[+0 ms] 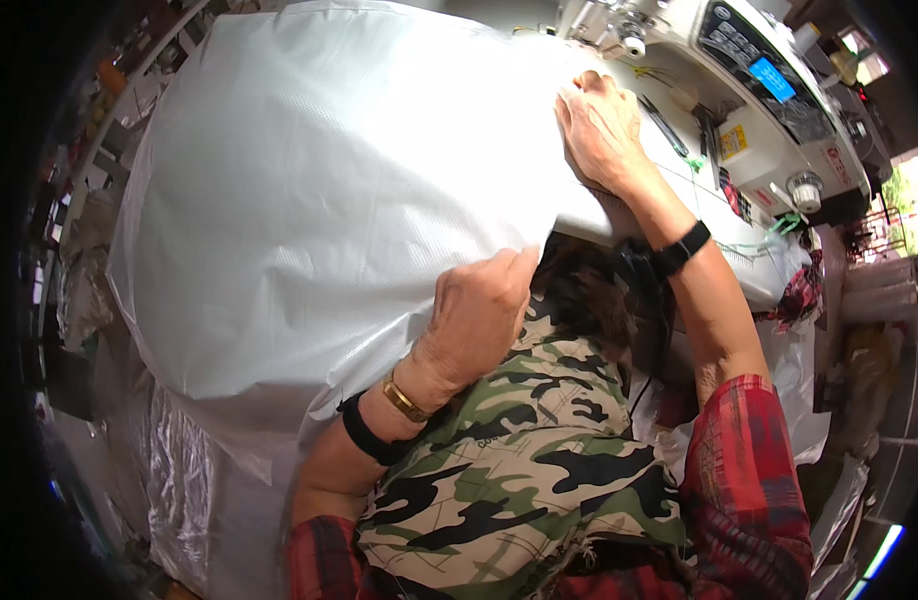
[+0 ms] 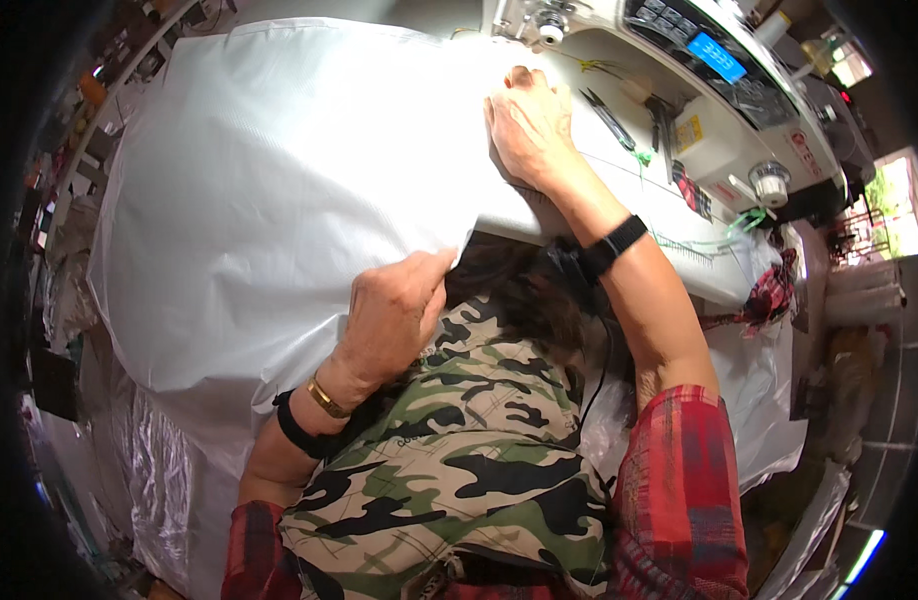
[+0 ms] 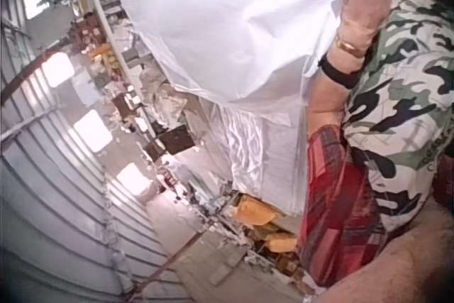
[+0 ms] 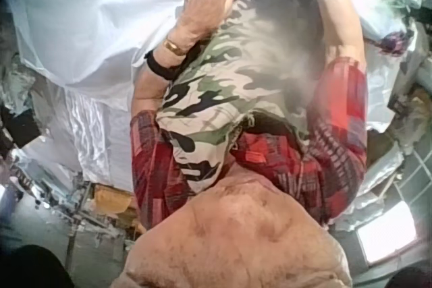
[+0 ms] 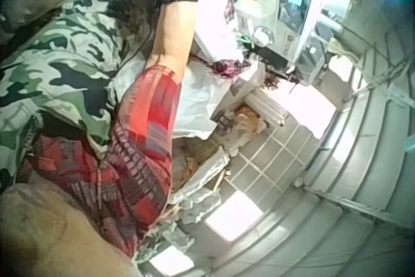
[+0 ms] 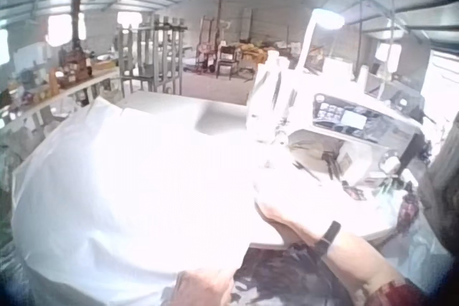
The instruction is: Sewing together large sheets of white plastic material using an industrial sewing machine.
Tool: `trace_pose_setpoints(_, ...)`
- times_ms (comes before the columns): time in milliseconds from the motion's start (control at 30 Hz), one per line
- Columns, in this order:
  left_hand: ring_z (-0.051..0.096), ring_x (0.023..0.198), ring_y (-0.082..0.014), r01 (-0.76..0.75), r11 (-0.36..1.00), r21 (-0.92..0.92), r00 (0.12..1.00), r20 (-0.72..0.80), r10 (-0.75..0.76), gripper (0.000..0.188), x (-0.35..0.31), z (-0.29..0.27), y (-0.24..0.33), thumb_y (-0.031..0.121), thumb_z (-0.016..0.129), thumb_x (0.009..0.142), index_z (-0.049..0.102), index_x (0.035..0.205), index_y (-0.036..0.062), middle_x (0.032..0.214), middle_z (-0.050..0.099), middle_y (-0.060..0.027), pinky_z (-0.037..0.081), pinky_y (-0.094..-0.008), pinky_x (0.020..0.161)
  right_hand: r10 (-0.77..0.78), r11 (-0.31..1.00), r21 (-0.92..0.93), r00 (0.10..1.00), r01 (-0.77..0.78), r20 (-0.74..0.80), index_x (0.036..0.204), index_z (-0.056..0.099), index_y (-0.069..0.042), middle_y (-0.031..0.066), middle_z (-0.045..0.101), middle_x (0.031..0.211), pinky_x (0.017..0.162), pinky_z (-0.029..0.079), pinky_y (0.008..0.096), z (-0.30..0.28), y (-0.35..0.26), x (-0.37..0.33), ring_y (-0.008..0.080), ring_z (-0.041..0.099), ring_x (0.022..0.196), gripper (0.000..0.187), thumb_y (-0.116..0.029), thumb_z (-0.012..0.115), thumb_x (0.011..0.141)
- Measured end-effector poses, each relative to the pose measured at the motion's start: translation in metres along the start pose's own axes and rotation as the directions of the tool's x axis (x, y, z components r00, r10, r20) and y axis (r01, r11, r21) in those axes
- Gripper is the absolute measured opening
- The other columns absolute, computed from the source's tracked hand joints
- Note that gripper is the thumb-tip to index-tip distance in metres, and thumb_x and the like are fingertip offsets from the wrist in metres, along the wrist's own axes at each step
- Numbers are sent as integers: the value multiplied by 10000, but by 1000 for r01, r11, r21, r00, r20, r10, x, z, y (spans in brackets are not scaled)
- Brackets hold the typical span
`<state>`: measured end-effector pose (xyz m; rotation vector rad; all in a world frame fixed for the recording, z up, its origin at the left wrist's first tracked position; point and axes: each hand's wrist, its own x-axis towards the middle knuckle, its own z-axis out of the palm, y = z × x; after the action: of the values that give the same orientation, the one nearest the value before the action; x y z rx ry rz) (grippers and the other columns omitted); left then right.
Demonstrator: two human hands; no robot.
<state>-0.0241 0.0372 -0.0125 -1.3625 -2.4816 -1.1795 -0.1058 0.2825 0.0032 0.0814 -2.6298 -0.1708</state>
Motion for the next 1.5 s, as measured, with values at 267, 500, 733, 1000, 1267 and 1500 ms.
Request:
trace_pose_setpoints(267,635,729,-312,-62,963,262,996,-39,75,178,22,-6,12,23,634,792,602,967,6,808,605,-132,498,-404,612,87,938,343,994,-57,-73,1023,700,-25,187,624,1094,879,480,419,5,13,-10,352,602,1005,194,-149,610,904)
trace_pose_setpoints(500,608,688,-303,-150,916,372,985,-23,170,78,32,-22,29,15,619,787,552,823,31,749,547,-119,484,-399,599,121,908,392,988,-149,95,1025,634,-18,216,622,1065,897,448,475,-27,-34,-57,381,579,1017,244,-180,581,851)
trace_pose_setpoints(733,634,719,-330,-48,949,312,998,-10,54,121,39,-39,38,41,632,802,638,919,9,806,637,-137,497,-410,647,194,613,776,980,-150,36,1170,591,-18,200,584,1189,1096,319,490,-35,-142,-93,329,489,1191,427,-233,581,801)
trace_pose_setpoints(1000,661,735,-338,-9,963,270,987,158,-35,140,37,-25,6,61,633,795,677,914,3,829,675,-171,519,-404,680,-577,785,598,543,163,610,806,706,-48,125,702,849,882,511,437,-66,-82,-105,337,661,901,171,-155,578,844)
trace_pose_setpoints(1267,636,692,-380,-105,941,321,987,147,60,108,66,-14,0,79,628,819,578,749,12,755,630,-182,499,-461,650,-187,856,480,981,192,-58,1035,604,-19,151,618,1055,883,482,410,-30,0,-44,316,585,1029,245,-215,639,893)
trace_pose_setpoints(1500,643,697,-390,-138,887,441,985,158,75,68,121,-7,-11,58,642,783,640,758,-4,715,637,-203,513,-459,656,-175,859,492,984,145,16,1152,579,23,226,565,1300,1027,417,451,-9,10,-27,358,516,1225,352,-223,609,902)
